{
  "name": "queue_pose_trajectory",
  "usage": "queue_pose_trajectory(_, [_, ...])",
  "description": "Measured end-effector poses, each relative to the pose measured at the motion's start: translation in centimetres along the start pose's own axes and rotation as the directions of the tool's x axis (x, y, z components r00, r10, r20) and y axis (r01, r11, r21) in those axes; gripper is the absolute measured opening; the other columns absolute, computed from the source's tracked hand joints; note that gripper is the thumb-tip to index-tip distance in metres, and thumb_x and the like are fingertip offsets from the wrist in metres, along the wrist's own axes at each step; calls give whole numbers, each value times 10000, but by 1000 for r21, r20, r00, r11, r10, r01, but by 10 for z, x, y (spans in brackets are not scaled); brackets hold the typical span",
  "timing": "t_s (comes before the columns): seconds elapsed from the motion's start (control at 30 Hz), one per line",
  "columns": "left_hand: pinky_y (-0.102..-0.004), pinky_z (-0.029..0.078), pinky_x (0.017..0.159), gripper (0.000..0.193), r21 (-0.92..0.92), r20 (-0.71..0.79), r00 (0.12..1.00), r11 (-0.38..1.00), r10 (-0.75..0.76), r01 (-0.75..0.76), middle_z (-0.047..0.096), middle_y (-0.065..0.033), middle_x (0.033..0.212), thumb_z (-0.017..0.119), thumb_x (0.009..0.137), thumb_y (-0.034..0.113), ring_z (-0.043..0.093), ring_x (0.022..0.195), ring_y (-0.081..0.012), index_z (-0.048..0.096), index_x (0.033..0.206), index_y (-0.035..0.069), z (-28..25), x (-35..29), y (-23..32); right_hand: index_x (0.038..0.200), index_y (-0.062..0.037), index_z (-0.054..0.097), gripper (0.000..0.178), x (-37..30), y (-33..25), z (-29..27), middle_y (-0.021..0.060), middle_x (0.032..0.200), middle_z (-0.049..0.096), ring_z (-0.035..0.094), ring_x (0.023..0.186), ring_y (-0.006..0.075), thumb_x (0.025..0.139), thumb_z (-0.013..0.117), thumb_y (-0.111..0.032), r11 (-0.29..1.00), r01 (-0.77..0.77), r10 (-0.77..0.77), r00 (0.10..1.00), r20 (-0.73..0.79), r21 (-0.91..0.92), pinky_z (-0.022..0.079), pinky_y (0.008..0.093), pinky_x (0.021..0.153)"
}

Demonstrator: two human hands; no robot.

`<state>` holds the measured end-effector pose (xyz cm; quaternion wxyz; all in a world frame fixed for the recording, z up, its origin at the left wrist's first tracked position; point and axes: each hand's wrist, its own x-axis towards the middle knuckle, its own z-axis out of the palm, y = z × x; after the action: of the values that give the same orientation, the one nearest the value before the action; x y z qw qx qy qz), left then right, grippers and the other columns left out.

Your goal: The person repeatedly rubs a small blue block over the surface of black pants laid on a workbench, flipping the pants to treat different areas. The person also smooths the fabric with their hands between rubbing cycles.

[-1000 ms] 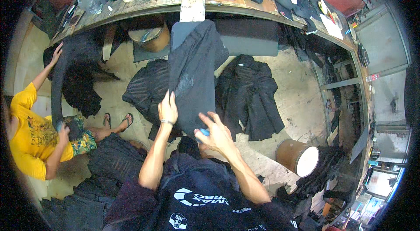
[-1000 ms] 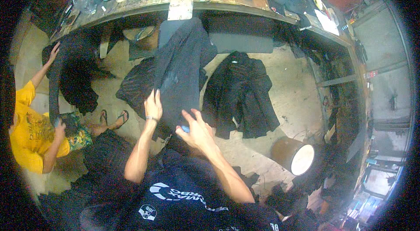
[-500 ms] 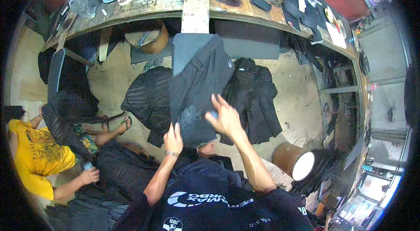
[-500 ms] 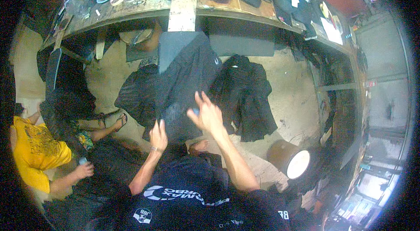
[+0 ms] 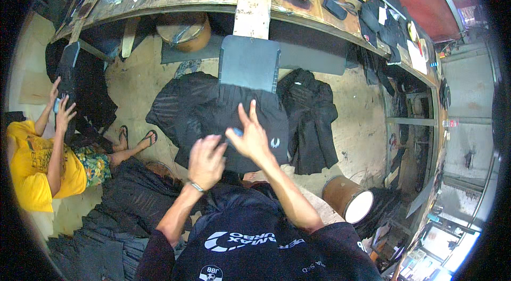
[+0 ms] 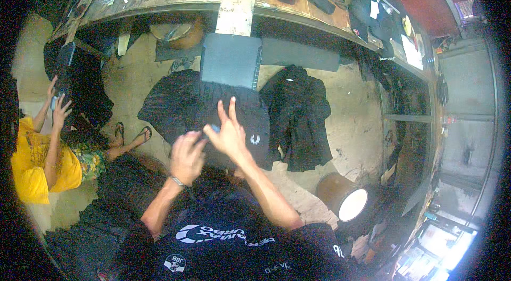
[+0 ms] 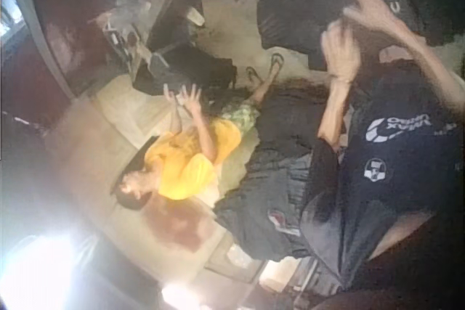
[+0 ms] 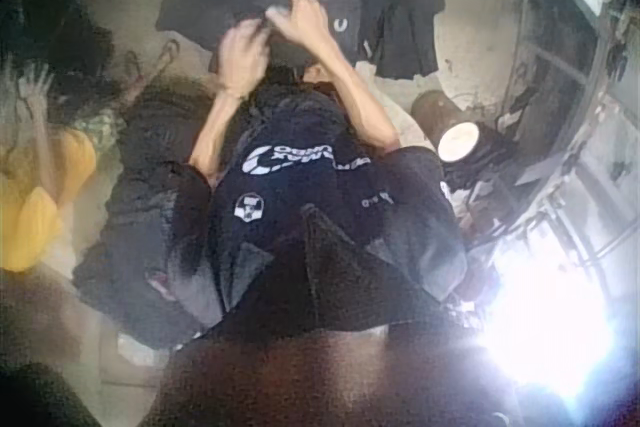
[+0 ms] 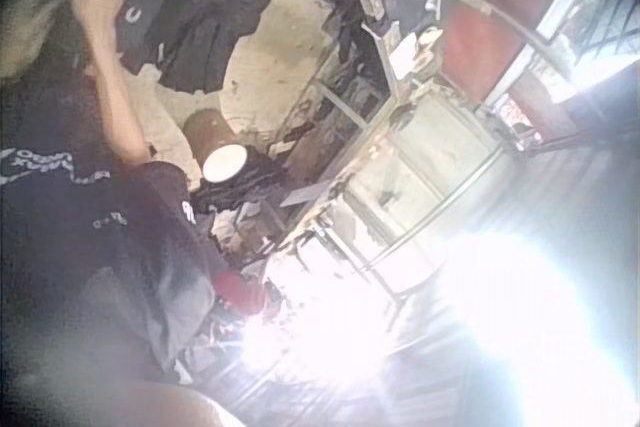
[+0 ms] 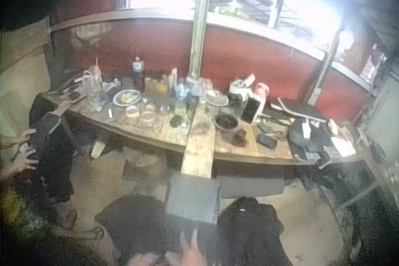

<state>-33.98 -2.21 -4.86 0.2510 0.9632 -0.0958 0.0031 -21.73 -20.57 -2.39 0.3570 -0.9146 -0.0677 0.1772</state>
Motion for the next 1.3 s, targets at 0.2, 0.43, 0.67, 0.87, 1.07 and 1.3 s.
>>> queue_pose_trajectory(0.2, [-754,1,1264,975,174,164,980,975,113,-141,262,-169,1770,520,970,745,166,1662,-324,305,1700,134,39,146,-6,1553,-118,573,718,47,25,-70,336,1650,393,420,1540,426,919,788,-377,992,51,-36,992,-124,115,395,479,1234])
queue_pose_trajectory(0.43, [-739,56,1274,778,-183,228,962,977,151,-110,395,-192,1705,537,1026,639,304,1618,-333,443,1635,164,35,368,-50,1649,-177,443,840,108,42,-95,337,1682,349,372,1567,449,906,762,-403,973,-233,232,967,-108,6,367,487,1249])
queue_pose_trajectory(0.67, [-544,273,1296,1291,-457,-73,960,865,-272,210,201,-330,1727,882,823,497,254,1601,-475,82,1710,7,39,103,-1,1685,-223,379,874,118,80,-96,255,1595,531,499,1498,393,893,728,-347,976,-178,176,984,28,126,374,438,1250])
queue_pose_trajectory(0.87, [-539,383,1239,922,-149,695,682,881,-229,448,544,-209,1594,940,701,449,517,1463,-417,606,1501,134,105,-50,-83,1674,-247,397,859,96,80,-91,254,1547,582,549,1461,371,885,733,-298,982,-64,62,998,19,176,418,423,1213])
queue_pose_trajectory(1.07, [-571,390,1195,618,-31,-498,829,961,-254,276,471,-237,1588,745,884,157,433,1484,-439,568,1464,39,31,153,-128,1639,-262,464,841,91,71,-89,261,1441,666,636,1370,361,852,760,-292,974,-142,145,989,-9,177,466,417,1169])
queue_pose_trajectory(1.3, [-707,9,1294,1170,268,155,938,901,309,-341,132,-170,1802,535,863,896,123,1665,-363,192,1737,197,22,391,-58,1620,-48,459,829,117,74,-105,296,1426,660,673,1294,423,889,769,-286,989,-62,80,989,-128,138,509,453,1112])
